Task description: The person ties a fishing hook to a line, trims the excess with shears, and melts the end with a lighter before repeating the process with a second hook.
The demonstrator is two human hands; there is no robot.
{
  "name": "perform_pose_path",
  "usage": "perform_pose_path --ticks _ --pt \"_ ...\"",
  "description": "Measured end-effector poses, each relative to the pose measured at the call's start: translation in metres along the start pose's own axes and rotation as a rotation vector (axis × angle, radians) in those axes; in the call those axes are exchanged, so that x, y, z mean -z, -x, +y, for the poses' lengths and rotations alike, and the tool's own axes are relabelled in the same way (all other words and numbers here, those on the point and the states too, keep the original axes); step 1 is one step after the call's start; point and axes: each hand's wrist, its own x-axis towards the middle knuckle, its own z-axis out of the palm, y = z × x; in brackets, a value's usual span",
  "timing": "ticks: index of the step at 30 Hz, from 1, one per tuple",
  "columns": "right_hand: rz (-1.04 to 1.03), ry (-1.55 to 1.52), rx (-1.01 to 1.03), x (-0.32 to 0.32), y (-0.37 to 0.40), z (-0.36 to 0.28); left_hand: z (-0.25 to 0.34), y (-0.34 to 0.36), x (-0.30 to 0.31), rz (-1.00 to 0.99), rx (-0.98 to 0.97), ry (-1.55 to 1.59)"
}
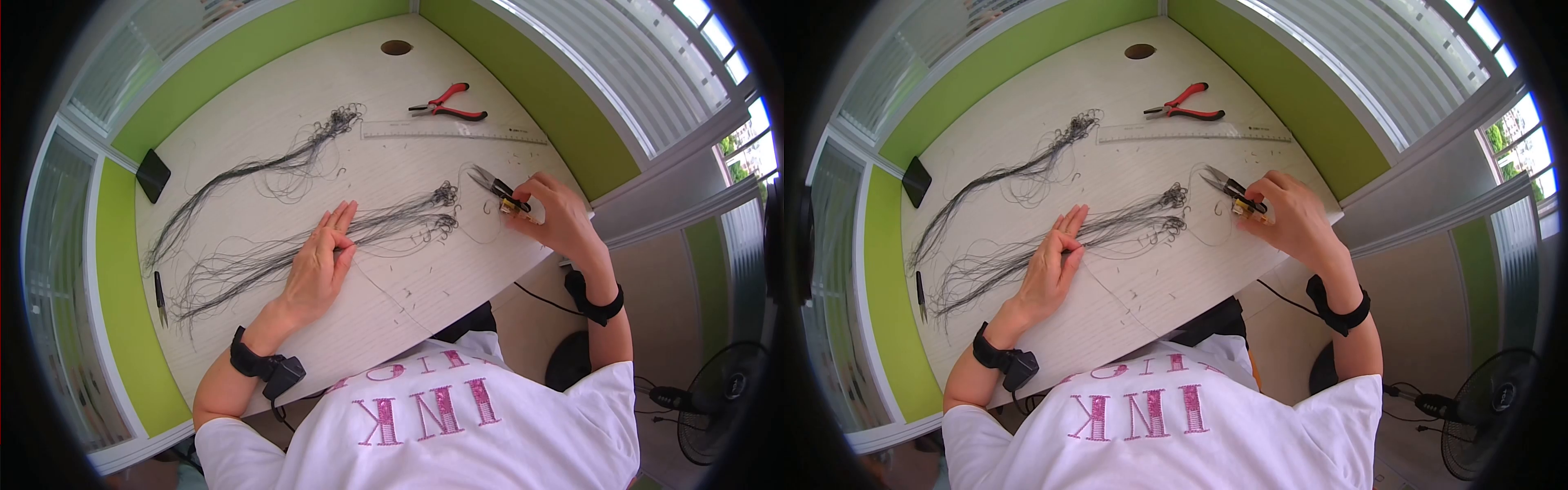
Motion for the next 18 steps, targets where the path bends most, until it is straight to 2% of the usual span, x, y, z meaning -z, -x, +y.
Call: perform_pose_path --ticks 4,8,13,18 --pt "0.004 0.096 -0.016 0.000 0.007 0.004 0.000 0.000 0.000 0.025 -0.012 -0.054" --pt "-0.002 0.031 -0.003 0.003 0.008 0.006 0.000 0.000 0.000 0.035 -0.010 -0.014" --pt "0.025 0.111 0.134 0.003 0.010 0.012 0.000 0.001 0.001 0.003 0.014 0.068" --pt "0.060 0.189 0.150 -0.001 0.015 0.006 0.000 0.000 0.003 0.009 -0.001 0.129"
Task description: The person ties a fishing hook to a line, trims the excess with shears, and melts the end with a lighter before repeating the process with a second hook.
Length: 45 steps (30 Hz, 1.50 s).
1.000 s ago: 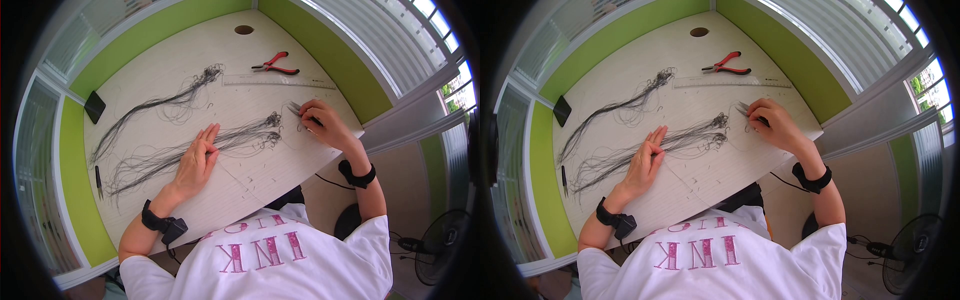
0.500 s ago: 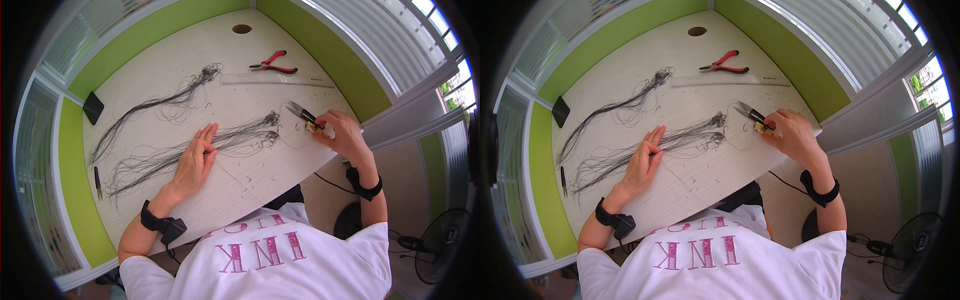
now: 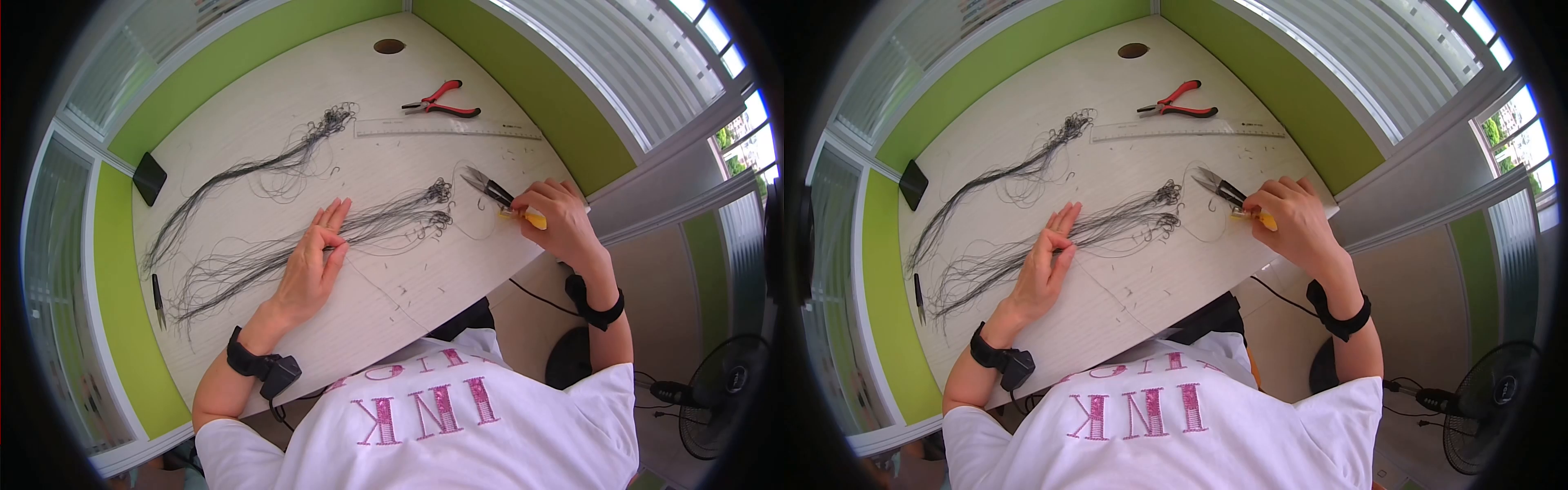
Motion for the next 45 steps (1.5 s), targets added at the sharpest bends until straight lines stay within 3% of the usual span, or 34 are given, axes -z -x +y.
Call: perform_pose_path --ticks 14,17,20,22,24,26,34,45 --pt "0.004 -0.250 -0.080 0.013 0.003 0.000 0.040 -0.007 0.007 0.184 -0.159 -0.094" --pt "0.005 -0.190 -0.059 0.012 0.003 0.003 0.054 -0.017 0.002 0.184 -0.194 0.085" --pt "0.031 -0.241 0.014 0.011 0.001 -0.001 0.066 -0.032 -0.009 0.120 -0.147 0.331" --pt "0.061 -0.285 0.012 0.008 -0.001 0.001 0.073 -0.048 -0.020 0.024 0.065 0.724" --pt "0.073 -0.293 0.031 0.006 -0.003 0.001 0.073 -0.066 -0.034 -0.002 0.082 0.734" --pt "0.088 -0.302 0.043 0.003 -0.003 0.002 0.074 -0.084 -0.048 -0.012 0.212 0.941" --pt "0.121 -0.415 0.027 -0.002 0.000 0.008 0.072 -0.110 -0.094 -0.050 0.315 0.970" --pt "0.133 -0.401 0.035 -0.001 0.003 0.012 0.070 -0.115 -0.101 -0.056 0.347 0.876"
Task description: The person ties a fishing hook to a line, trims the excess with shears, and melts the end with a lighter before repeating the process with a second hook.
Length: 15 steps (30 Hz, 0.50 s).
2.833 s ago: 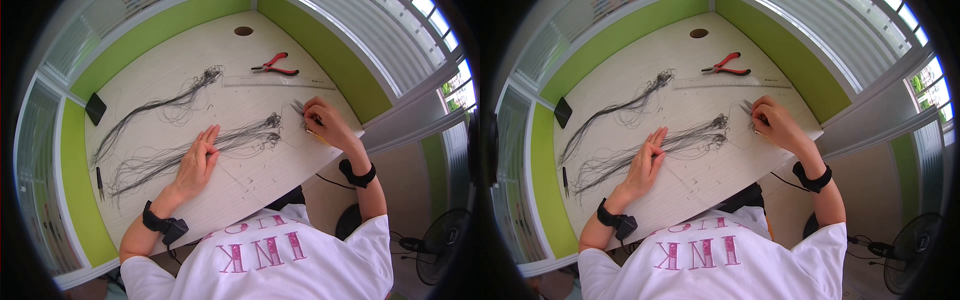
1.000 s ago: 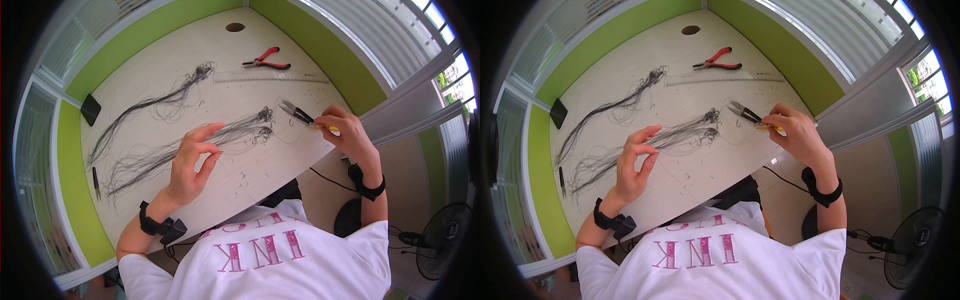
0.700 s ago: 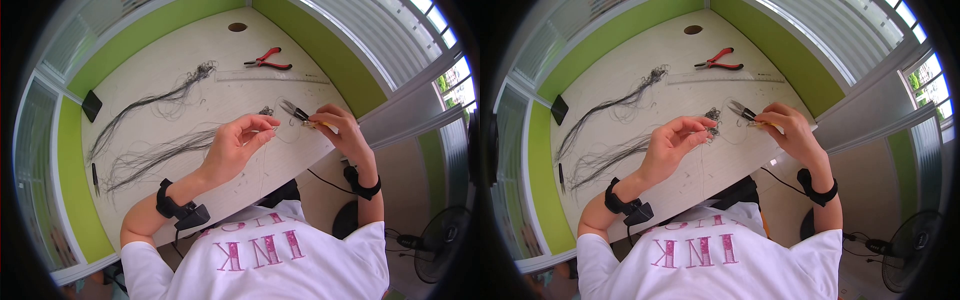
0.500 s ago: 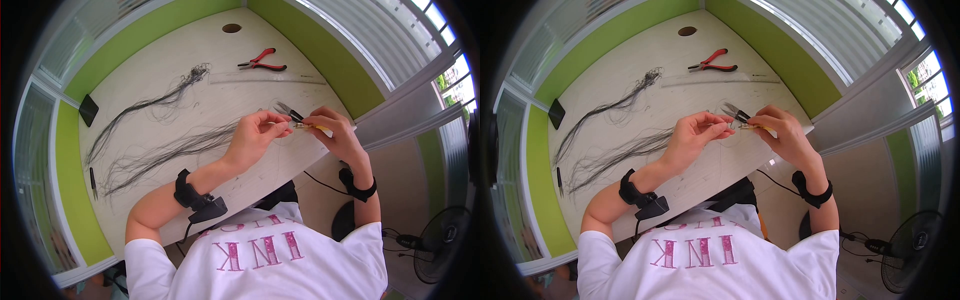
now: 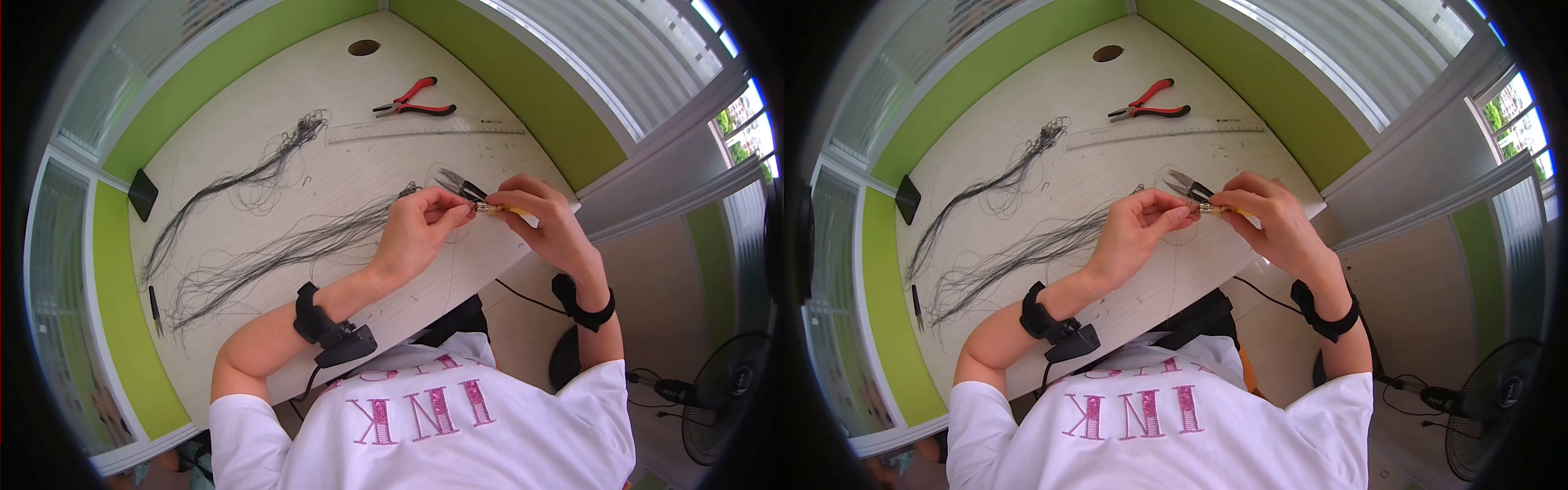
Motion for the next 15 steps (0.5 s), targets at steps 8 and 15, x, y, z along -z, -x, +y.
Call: perform_pose_path --ticks 8,15 --pt "-0.009 0.085 0.017 0.0014 0.0004 -0.0001 0.0004 0.0003 -0.0016 -0.016 -0.081 -0.041" --pt "-0.028 0.099 -0.028 0.0041 0.0045 -0.0002 -0.0005 0.0005 0.0008 -0.007 -0.076 -0.057"
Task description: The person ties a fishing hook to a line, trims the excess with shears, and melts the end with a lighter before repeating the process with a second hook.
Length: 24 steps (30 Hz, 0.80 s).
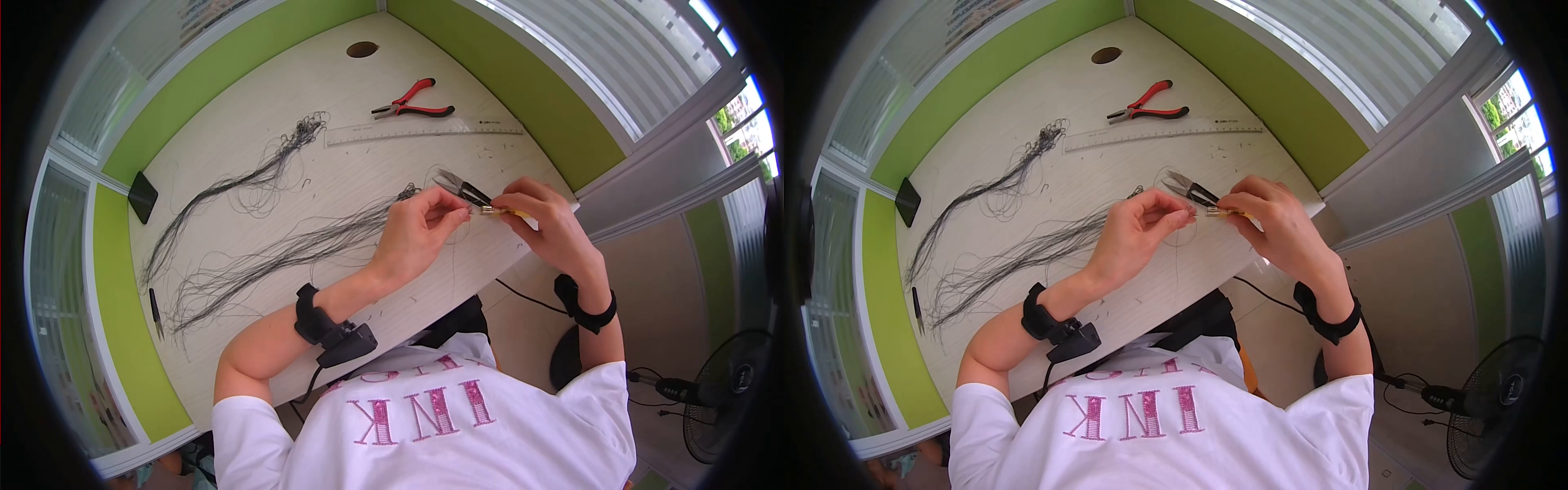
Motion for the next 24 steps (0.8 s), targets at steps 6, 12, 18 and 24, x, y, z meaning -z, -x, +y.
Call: perform_pose_path --ticks 6,12,18,24 --pt "0.009 -0.218 -0.132 0.001 0.009 -0.004 0.012 0.006 0.004 0.018 0.008 -0.212" --pt "0.015 -0.961 -0.342 -0.018 0.019 -0.036 0.034 0.037 0.018 0.106 0.046 -0.021" --pt "0.024 -1.062 -0.294 -0.048 0.009 -0.075 0.044 0.070 0.040 0.106 0.115 0.228" --pt "0.070 -1.236 -0.342 -0.064 -0.009 -0.098 0.044 0.086 0.050 0.119 0.118 0.308"
